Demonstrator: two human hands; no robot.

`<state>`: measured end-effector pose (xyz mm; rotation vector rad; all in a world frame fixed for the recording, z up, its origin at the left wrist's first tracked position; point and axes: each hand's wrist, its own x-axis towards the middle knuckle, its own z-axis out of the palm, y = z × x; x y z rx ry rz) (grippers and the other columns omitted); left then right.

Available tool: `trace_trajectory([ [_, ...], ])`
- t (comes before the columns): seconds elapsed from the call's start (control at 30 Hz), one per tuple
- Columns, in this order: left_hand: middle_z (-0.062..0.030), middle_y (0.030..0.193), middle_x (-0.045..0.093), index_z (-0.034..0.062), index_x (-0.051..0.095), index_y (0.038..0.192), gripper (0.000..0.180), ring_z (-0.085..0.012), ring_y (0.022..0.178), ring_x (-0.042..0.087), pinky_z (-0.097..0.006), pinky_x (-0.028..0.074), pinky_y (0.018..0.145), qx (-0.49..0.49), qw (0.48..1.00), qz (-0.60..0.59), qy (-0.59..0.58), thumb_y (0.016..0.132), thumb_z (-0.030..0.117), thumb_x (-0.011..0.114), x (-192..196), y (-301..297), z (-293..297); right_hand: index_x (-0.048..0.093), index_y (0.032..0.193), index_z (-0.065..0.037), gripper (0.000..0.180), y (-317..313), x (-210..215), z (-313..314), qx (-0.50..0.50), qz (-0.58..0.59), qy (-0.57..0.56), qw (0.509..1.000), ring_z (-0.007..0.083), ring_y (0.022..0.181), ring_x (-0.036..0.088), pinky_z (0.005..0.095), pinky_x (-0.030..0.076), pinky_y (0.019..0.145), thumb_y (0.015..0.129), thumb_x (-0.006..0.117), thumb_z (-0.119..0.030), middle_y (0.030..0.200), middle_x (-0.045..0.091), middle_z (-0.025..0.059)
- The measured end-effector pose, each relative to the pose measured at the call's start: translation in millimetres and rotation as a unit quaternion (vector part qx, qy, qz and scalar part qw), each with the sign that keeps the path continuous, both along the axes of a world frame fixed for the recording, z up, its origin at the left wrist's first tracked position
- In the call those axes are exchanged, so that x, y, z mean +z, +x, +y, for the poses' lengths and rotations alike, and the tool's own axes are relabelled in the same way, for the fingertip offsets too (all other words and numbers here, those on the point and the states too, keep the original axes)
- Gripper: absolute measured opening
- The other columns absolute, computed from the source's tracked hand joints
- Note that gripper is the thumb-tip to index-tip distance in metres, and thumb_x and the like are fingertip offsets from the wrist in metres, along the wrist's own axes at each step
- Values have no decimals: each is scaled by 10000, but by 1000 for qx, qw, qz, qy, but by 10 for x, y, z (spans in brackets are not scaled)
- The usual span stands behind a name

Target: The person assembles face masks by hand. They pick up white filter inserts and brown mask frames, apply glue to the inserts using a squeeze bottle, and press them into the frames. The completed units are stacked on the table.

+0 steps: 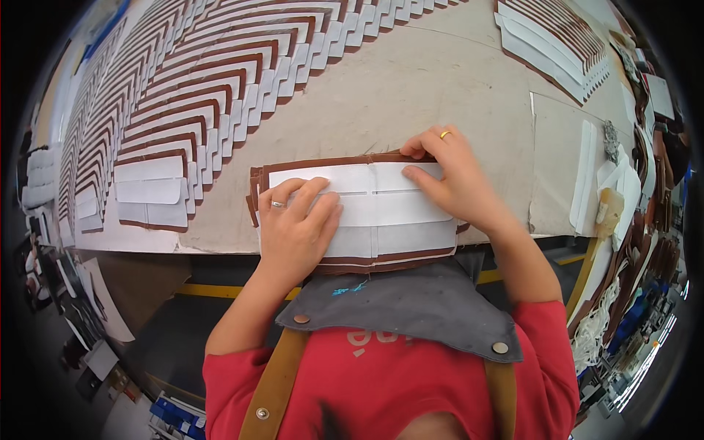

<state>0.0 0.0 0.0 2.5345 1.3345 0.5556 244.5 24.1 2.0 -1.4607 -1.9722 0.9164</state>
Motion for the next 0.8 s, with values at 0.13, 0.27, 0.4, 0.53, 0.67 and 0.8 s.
trace_trajectory([
  [0.13,-26,1003,571,100,600,900,166,-224,959,483,-369,327,821,8,1000,-8,11,746,112,661,-17,2,8,570,837,-97,102,23,4,78,31,10,-54,998,193,829,482,350,338,832,751,617,-68,796,544,22],
  [0.27,-42,998,561,92,600,972,220,-230,948,481,-367,327,807,10,1000,-3,14,757,93,643,-30,-29,4,558,798,-92,77,-11,53,90,41,12,-34,998,195,824,480,344,342,807,751,608,-57,787,534,20],
  [0.4,-69,1016,543,84,581,1054,272,-246,941,479,-380,315,833,44,998,-26,-27,783,91,612,15,-32,94,541,798,-87,84,-55,186,16,39,-49,73,995,204,823,480,335,338,786,754,595,-41,795,537,23],
  [0.53,-59,956,540,70,573,1037,259,-249,926,486,-392,302,852,34,997,-66,-12,781,94,606,148,108,230,523,804,-80,97,-75,283,-59,52,-83,123,988,201,802,499,325,338,769,757,599,-44,791,544,23],
  [0.67,-52,888,538,62,574,943,163,-254,910,489,-390,294,858,6,993,-93,-76,784,88,599,141,131,298,515,811,-77,110,-65,315,-100,50,-91,131,986,194,761,523,311,338,759,765,614,-64,776,548,17],
  [0.8,-52,899,545,66,569,908,117,-247,919,490,-385,290,862,-6,994,-75,-74,792,65,582,82,143,324,533,877,-46,141,15,275,-137,-2,-45,51,998,226,777,547,319,385,763,773,625,-68,826,574,60],
])
